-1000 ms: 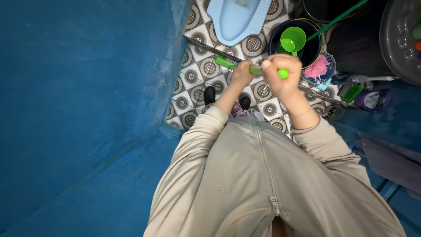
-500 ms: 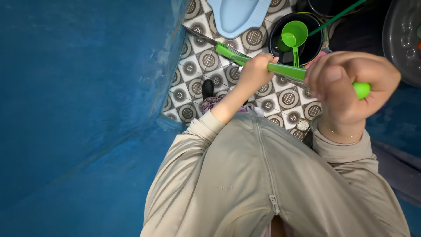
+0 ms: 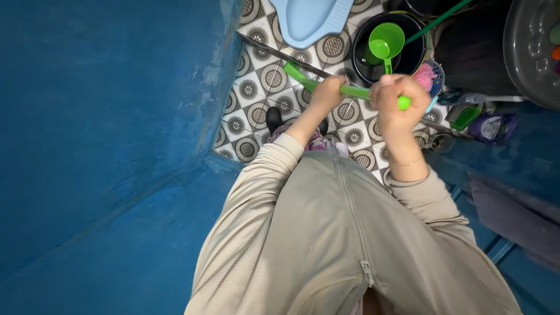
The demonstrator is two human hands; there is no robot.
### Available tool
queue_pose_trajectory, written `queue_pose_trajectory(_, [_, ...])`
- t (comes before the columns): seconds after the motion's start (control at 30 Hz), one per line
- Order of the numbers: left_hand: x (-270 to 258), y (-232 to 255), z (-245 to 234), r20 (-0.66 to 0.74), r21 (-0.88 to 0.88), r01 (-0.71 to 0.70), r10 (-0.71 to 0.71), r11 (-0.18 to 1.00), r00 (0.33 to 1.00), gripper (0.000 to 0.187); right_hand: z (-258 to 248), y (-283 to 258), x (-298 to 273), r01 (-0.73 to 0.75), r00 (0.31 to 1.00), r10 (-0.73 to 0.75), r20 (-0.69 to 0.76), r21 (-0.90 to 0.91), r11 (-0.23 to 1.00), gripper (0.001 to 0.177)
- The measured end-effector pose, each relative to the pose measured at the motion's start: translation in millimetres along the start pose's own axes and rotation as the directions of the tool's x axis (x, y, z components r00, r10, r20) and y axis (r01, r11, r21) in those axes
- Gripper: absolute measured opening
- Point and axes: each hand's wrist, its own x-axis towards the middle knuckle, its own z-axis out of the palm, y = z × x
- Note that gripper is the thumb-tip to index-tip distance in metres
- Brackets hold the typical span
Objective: The person uses a green squeegee to wipe water from the tiled floor of a small bathroom. They repeatedly push water toward a squat toilet and around a bucket and basin, working in a confined space with blue walls and patterned tiles.
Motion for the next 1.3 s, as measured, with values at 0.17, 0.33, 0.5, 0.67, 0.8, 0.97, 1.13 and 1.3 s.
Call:
queue_pose_trajectory(0.17, [-54.1,99.3,-74.3,0.013,0.039,-0.111,0.111,0.993,0.994,0.019,-3.0,-101.4,55.4,-0.039,0.993,0.040,0.108,-0.009,0.999,0.055])
queue_pose_trajectory(0.33, [-90.5,160.1,-125.5,-0.010,0.002,-0.218,0.218,0.976,0.976,0.035,9.7,-159.6,89.3,-0.054,0.985,0.061,0.158,-0.050,0.997,0.053])
queue_pose_trajectory(0.5, [-72.0,128.2,-93.4,-0.058,-0.012,-0.221,0.220,0.975,0.974,0.042,4.7,-115.2,69.8,-0.053,0.992,0.036,0.117,0.146,0.988,0.049])
queue_pose_trajectory(0.67, [-43.4,78.0,-52.1,0.032,-0.030,-0.151,0.152,0.988,0.988,0.041,7.8,-64.0,46.4,-0.063,0.990,0.058,0.127,0.040,0.997,0.052])
queue_pose_trajectory(0.8, [-21.4,39.7,-33.6,0.104,-0.068,-0.058,0.064,0.996,0.992,0.024,11.5,-20.1,27.7,-0.074,0.986,0.085,0.145,-0.075,0.994,0.058])
queue_pose_trajectory(0.97, [6.6,16.6,-32.0,0.171,-0.072,-0.267,0.275,0.961,0.946,0.018,24.0,-26.2,48.7,-0.055,0.986,0.068,0.150,-0.084,0.995,0.056])
queue_pose_trajectory(1.13, [-6.3,64.6,-104.2,0.238,-0.144,-0.466,0.488,0.873,0.840,0.029,61.4,-93.5,92.6,-0.020,0.984,0.044,0.171,-0.140,0.990,0.052])
queue_pose_trajectory(1.3, [-30.5,109.3,-160.5,0.373,-0.127,-0.549,0.553,0.826,0.745,0.008,94.9,-158.5,113.5,-0.223,0.974,0.227,0.001,-0.190,0.956,0.027])
